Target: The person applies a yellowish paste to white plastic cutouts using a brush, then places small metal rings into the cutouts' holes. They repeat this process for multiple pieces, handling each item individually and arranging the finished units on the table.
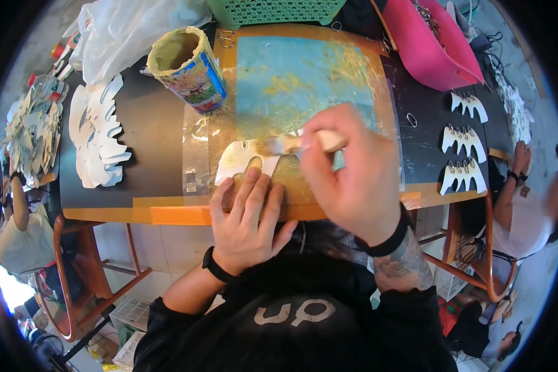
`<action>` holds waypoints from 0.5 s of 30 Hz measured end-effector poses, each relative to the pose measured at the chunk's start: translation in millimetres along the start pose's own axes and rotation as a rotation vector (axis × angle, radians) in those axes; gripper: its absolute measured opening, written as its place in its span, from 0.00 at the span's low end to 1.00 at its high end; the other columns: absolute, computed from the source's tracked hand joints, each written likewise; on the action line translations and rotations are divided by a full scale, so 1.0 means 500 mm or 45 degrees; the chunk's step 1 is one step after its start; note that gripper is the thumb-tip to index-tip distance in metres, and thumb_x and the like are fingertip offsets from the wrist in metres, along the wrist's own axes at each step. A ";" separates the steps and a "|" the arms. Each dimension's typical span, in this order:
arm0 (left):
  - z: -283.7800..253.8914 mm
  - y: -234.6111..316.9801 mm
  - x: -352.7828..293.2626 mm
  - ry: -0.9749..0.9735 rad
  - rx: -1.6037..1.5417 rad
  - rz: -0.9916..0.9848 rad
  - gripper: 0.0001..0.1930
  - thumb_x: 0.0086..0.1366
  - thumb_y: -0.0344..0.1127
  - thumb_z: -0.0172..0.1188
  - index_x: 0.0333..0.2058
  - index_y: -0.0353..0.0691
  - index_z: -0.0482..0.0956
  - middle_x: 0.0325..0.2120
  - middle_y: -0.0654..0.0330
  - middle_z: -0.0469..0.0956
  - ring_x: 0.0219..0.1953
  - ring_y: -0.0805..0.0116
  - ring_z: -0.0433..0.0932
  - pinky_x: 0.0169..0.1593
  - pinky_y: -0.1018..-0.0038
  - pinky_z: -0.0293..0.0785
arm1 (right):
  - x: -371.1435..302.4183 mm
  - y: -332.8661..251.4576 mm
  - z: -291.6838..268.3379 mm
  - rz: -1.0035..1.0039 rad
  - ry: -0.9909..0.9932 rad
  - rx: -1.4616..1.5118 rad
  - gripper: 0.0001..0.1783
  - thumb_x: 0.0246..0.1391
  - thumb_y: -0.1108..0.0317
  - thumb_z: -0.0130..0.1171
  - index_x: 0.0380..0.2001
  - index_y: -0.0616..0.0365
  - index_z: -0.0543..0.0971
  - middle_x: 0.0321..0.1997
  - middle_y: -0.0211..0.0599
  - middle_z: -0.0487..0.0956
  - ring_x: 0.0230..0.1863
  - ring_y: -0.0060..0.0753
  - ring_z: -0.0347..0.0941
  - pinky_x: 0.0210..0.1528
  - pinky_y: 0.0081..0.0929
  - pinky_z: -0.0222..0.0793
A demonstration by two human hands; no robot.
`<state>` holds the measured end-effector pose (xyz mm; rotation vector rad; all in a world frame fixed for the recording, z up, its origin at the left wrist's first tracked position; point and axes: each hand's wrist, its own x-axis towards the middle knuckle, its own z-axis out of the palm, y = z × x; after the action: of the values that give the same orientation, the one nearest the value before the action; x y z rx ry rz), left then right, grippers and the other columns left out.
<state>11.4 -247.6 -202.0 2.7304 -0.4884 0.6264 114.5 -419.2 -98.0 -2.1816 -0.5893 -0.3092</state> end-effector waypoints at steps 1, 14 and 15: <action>-0.002 -0.001 -0.001 -0.005 0.000 -0.005 0.28 0.63 0.55 0.64 0.52 0.38 0.83 0.55 0.48 0.79 0.65 0.53 0.75 0.67 0.45 0.59 | 0.002 -0.002 -0.004 0.016 -0.030 -0.047 0.02 0.65 0.75 0.57 0.39 0.61 0.76 0.29 0.33 0.78 0.26 0.19 0.72 0.29 0.18 0.63; -0.015 0.005 0.008 -0.042 0.004 -0.042 0.27 0.62 0.53 0.66 0.52 0.38 0.82 0.55 0.50 0.78 0.63 0.54 0.76 0.67 0.49 0.61 | -0.005 0.048 -0.045 0.093 0.103 -0.139 0.03 0.62 0.75 0.60 0.38 0.61 0.77 0.30 0.39 0.80 0.27 0.25 0.79 0.30 0.23 0.71; -0.014 0.005 0.007 -0.045 0.010 -0.046 0.27 0.62 0.53 0.66 0.52 0.38 0.82 0.55 0.50 0.78 0.63 0.54 0.75 0.67 0.49 0.61 | -0.005 0.054 -0.052 0.215 0.150 -0.187 0.03 0.62 0.75 0.60 0.38 0.61 0.77 0.31 0.39 0.80 0.27 0.25 0.79 0.30 0.23 0.71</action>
<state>11.0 -248.1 -193.6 2.7558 -0.4450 0.5728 125.8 -455.0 -100.8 -2.3180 -0.3230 -0.3970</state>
